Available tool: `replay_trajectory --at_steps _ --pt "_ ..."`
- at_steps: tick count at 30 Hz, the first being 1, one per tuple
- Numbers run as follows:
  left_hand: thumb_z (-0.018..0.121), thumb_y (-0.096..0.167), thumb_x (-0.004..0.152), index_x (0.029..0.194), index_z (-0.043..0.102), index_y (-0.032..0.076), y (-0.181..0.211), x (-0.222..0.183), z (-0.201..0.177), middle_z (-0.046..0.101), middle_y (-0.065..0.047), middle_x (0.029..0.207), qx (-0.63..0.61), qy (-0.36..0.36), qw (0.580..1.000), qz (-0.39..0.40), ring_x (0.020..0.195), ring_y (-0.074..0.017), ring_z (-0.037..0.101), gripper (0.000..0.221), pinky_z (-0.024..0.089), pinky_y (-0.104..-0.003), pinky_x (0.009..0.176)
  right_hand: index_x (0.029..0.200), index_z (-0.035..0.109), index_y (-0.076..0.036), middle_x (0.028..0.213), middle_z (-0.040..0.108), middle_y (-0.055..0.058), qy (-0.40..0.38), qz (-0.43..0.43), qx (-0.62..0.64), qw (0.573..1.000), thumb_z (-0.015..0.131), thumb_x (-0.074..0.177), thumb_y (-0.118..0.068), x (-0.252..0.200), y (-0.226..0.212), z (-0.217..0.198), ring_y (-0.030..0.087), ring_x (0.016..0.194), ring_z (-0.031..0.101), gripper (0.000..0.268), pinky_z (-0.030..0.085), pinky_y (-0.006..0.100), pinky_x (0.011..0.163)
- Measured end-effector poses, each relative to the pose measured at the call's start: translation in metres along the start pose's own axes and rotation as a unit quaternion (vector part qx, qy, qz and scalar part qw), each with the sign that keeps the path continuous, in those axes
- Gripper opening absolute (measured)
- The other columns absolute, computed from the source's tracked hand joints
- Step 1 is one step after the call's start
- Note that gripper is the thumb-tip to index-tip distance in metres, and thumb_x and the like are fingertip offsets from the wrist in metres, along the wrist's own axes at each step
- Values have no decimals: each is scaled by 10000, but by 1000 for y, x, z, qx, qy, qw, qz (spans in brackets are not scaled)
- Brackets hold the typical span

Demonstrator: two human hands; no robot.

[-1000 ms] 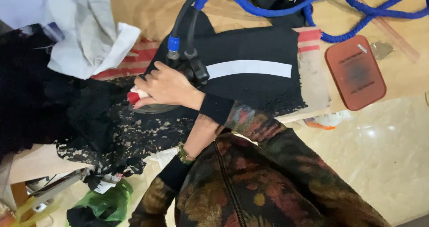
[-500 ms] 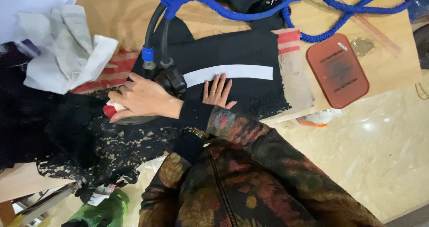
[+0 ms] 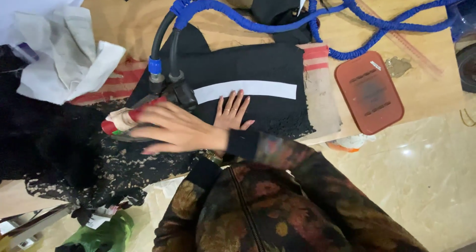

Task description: Ironing and pressing black fabric pieces with white interfacing in a sewing factory.

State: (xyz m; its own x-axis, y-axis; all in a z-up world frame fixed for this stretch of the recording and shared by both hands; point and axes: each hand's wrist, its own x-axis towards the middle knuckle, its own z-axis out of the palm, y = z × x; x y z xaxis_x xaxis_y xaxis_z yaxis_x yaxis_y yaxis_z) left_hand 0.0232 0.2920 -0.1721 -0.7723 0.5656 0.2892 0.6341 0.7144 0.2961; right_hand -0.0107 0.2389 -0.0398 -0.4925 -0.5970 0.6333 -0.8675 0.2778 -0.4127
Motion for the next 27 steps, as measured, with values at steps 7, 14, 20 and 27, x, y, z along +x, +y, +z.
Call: replay_trajectory --at_steps 7,14,20,27 --pt "515 466 1010 1434 522 110 37 26 -60 440 -194 1498 184 92 947 -245 1416 -388 383 553 269 -686 1113 1218 629 -132 1139 590 102 77 192 -112 972 658 982 -291 -122 36 -146 327 1111 555 286 444 457 948" --pt "498 540 1035 1587 375 173 19 7 -69 236 -86 1693 -56 1 998 -20 1559 -279 204 673 74 -546 1266 1217 642 -173 1166 536 46 112 501 -223 829 712 1028 -260 -251 86 -232 289 1117 536 219 457 396 939" --pt "506 540 1033 1589 373 194 18 6 -67 237 -70 1693 -55 2 998 -24 1560 -263 203 668 70 -536 1269 1213 660 -33 1084 536 175 152 535 -154 817 707 1022 -155 -245 98 -240 384 1033 598 231 538 439 908" --pt "528 537 1027 1572 402 189 19 6 -68 231 -56 1696 -55 -2 998 -27 1565 -244 183 659 60 -516 1275 1217 694 -70 999 635 110 104 563 -161 804 776 981 -231 -239 106 -238 311 988 613 298 535 418 866"
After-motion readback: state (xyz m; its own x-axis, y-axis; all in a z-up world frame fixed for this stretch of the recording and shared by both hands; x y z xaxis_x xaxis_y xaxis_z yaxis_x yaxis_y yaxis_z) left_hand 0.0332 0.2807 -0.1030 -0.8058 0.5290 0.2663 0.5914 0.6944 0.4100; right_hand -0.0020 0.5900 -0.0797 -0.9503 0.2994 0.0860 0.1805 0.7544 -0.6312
